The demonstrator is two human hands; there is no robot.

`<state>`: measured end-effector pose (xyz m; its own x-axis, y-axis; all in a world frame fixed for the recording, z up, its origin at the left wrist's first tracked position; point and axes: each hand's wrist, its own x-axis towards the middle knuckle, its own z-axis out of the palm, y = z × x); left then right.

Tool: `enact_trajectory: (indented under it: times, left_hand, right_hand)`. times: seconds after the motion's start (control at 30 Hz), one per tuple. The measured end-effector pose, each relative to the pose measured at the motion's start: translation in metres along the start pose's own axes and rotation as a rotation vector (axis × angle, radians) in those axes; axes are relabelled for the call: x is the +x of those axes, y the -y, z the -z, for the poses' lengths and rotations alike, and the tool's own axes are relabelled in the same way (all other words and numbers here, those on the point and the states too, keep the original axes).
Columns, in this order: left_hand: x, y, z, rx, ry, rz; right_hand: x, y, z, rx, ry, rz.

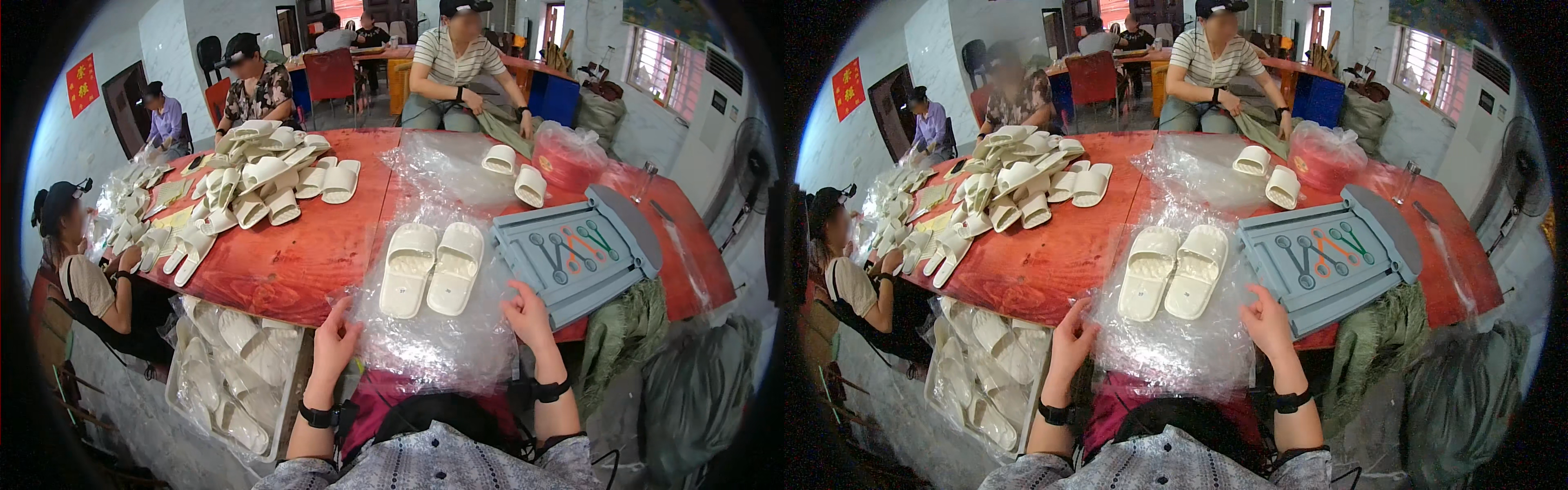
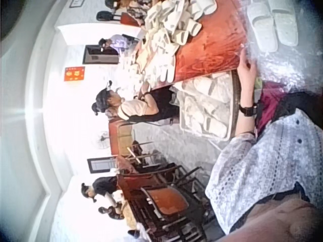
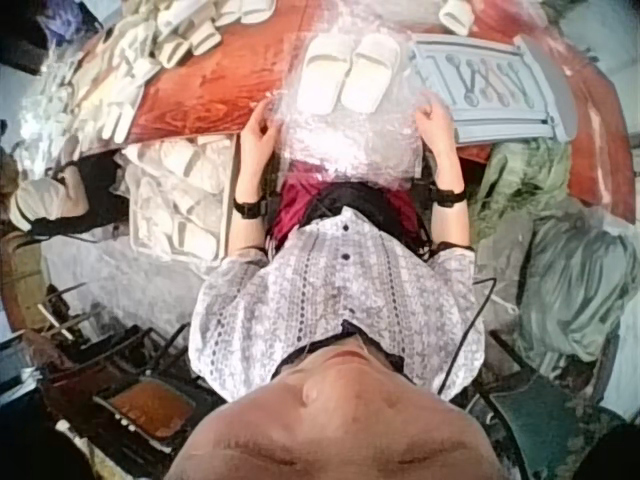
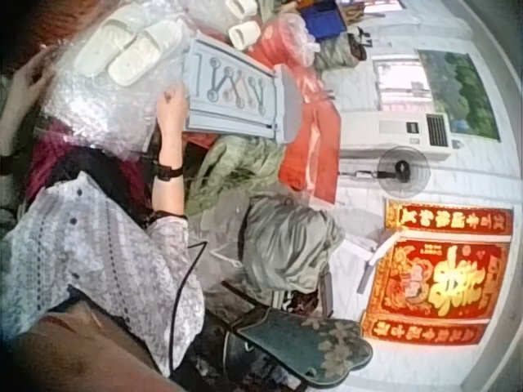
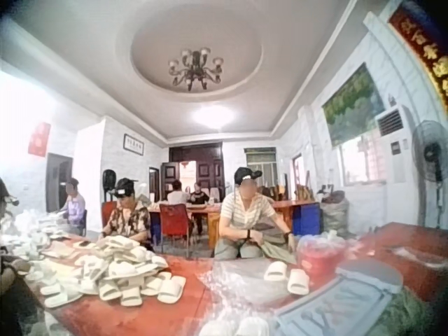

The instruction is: Packing pairs of slippers into plastic bags for shipment.

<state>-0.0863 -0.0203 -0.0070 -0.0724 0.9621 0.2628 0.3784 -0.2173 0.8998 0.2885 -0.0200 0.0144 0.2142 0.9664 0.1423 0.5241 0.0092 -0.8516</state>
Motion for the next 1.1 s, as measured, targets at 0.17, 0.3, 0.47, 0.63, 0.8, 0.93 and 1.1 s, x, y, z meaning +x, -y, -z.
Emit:
enact_trajectory:
  times: [0.17,0.3,0.47,0.63,0.8,0.93,1.1]
  left_hand:
    - [-0.006,0.013,0.002,-0.058,-0.010,0.082]
    - [0.005,-0.026,0.006,0.571,-0.312,-0.441]
    - [0.023,-0.068,-0.006,0.486,0.080,-0.604]
    - [0.029,-0.024,-0.025,0.522,0.523,-0.585]
    - [0.022,-0.018,-0.022,0.463,0.484,-0.562]
    - [0.011,-0.004,0.006,0.306,0.390,-0.465]
    - [-0.008,-0.013,0.019,0.373,0.248,-0.502]
  right_hand:
    - [-0.012,-0.025,0.006,0.117,-0.007,0.022]
    - [-0.026,0.011,0.019,-0.323,-0.008,0.113]
    - [-0.002,0.053,0.009,-0.444,-0.155,0.445]
    - [0.022,0.026,-0.020,-0.423,0.087,0.525]
    - [0.010,-0.009,-0.010,-0.411,0.102,0.426]
    - [-0.022,-0.004,0.010,-0.265,0.076,0.417]
    - [-0.053,-0.012,0.030,-0.245,0.089,0.431]
